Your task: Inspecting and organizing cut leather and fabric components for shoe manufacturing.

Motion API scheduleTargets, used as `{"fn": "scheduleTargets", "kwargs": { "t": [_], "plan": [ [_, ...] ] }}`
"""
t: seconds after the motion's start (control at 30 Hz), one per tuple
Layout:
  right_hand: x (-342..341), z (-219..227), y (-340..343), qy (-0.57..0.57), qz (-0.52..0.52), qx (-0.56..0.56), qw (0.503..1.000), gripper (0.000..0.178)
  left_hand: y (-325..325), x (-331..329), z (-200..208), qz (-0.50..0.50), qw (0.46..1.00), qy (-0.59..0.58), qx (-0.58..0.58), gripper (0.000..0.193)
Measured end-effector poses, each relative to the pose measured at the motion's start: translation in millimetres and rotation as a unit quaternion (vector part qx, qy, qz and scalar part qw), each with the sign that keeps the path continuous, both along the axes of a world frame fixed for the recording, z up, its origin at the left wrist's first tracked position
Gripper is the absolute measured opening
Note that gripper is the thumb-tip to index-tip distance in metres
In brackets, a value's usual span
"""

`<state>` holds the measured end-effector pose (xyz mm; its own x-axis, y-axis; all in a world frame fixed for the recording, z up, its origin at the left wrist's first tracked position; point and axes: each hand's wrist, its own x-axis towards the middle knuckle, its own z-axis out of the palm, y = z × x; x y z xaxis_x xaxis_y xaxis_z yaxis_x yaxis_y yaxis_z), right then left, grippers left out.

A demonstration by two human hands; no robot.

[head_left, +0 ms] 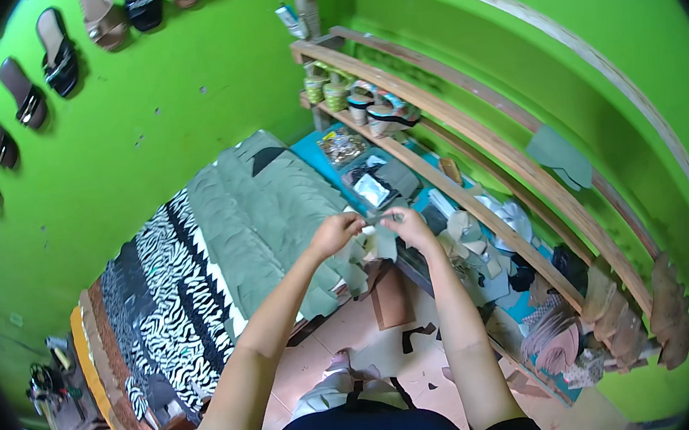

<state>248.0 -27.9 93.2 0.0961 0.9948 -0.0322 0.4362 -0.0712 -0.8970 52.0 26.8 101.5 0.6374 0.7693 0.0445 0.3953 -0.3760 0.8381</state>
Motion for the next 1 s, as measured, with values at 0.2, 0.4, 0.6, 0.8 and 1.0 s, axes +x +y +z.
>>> {"fn": "scheduleTargets", "kwargs": {
  "t": [0.2, 0.4, 0.6, 0.8, 1.0],
  "plan": [
    [-30.5, 8.4, 50.2, 0.002, 0.045, 0.106, 0.993, 0.029, 15.3, -66.6, 13.3, 0.108, 0.994, 0.013, 0.008, 0.023],
    [-56.3, -13.7, 66.9, 0.018, 0.098, 0.030, 0.995, 0.033, 0.4, -98.2, -27.9, 0.207, 0.972, -0.048, -0.104, 0.027],
    [-63.2, -59.7, 78.9, -0.111, 0.159, -0.049, 0.980, 0.030, -9.8, -96.2, -79.7, 0.281, 0.945, -0.006, -0.164, 0.027],
    [-65.6, -87.3, 94.6, -0.174, 0.192, -0.105, 0.960, 0.027, -4.1, -85.5, -112.7, 0.342, 0.926, 0.053, -0.149, 0.026],
    [-64.9, -88.1, 107.5, -0.243, 0.196, -0.036, 0.949, 0.026, -6.1, -76.0, -111.6, 0.394, 0.909, 0.053, -0.124, 0.024]
  ]
}}
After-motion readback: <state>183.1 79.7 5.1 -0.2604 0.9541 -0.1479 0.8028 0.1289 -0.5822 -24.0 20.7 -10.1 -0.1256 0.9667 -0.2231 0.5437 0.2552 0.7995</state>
